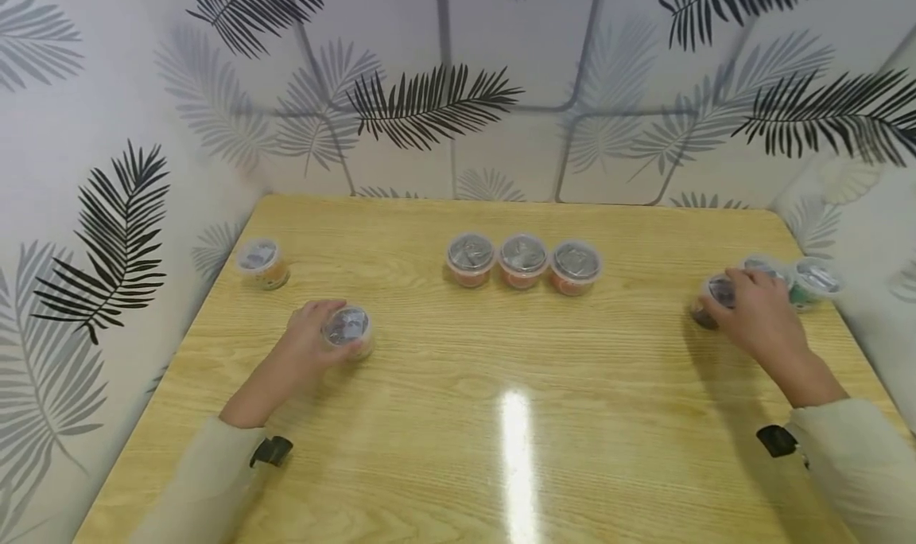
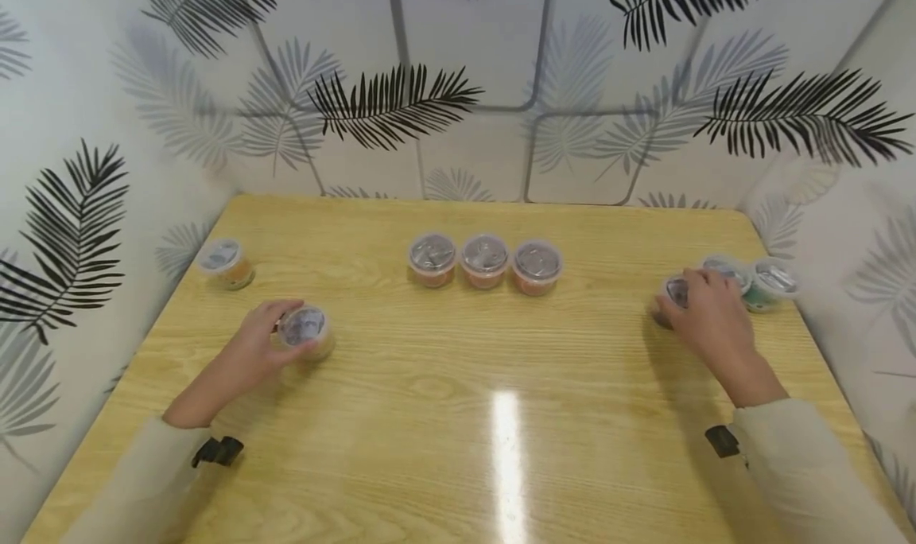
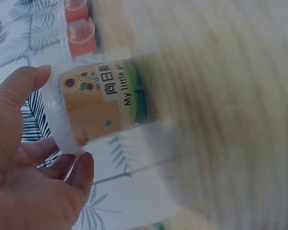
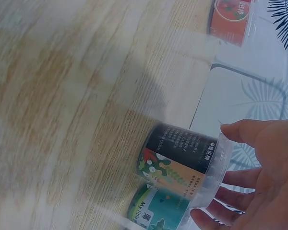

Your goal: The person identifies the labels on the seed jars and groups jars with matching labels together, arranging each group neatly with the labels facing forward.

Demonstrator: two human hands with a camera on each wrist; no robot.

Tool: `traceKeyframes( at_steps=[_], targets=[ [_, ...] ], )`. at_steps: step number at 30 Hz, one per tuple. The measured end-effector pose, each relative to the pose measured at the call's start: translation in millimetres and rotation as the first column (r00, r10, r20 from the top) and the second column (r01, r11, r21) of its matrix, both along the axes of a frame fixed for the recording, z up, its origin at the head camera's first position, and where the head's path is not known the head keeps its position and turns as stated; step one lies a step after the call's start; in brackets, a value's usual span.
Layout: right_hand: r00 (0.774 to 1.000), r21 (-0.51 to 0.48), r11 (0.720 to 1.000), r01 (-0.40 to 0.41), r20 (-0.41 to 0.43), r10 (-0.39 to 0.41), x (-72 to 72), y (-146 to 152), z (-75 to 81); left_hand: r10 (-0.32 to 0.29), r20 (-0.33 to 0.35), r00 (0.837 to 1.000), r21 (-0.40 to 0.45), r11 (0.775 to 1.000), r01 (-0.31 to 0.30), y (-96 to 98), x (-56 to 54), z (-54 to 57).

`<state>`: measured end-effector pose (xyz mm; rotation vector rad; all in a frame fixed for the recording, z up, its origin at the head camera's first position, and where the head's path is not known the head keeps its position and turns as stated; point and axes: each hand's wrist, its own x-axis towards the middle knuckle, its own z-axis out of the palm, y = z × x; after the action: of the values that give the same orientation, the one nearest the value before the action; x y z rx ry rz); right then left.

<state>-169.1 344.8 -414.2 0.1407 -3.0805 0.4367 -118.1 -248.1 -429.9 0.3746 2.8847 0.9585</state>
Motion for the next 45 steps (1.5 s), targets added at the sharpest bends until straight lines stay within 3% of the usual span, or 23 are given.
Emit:
traceKeyframes(
  at_steps=[12,20,28,37,45],
  targets=[
    [0.993,-0.053,0.998,-0.037,0.107,0.042,7.6,-2.4,6.5,-0.06,0.078,0.995,-0.201,0.977,0.074,-30.7,-50.8,26.0],
    [0.991,-0.076,0.996,-0.052,0.117,0.061,10.9,-6.5,5.7,-0.049,0.156,0.987,-0.227,0.97,0.084,-52.6,-90.5,38.4],
    [0.995,-0.075,0.996,-0.044,0.088,0.051,12.5,-8.3,5.9,-0.03,0.2,0.979,-0.261,0.962,0.083,-66.8,-120.4,45.3],
    [0.998,-0.04,0.999,-0.031,0.051,0.033,13.6,-17.0,6.9,-0.032,0.221,0.975,-0.367,0.923,0.113,-71.8,-130.2,56.1],
    [0.997,-0.026,0.999,-0.042,0.067,0.044,14.8,-12.7,8.7,-0.041,0.247,0.968,-0.359,0.924,0.131,-66.3,-129.1,56.6]
  ],
)
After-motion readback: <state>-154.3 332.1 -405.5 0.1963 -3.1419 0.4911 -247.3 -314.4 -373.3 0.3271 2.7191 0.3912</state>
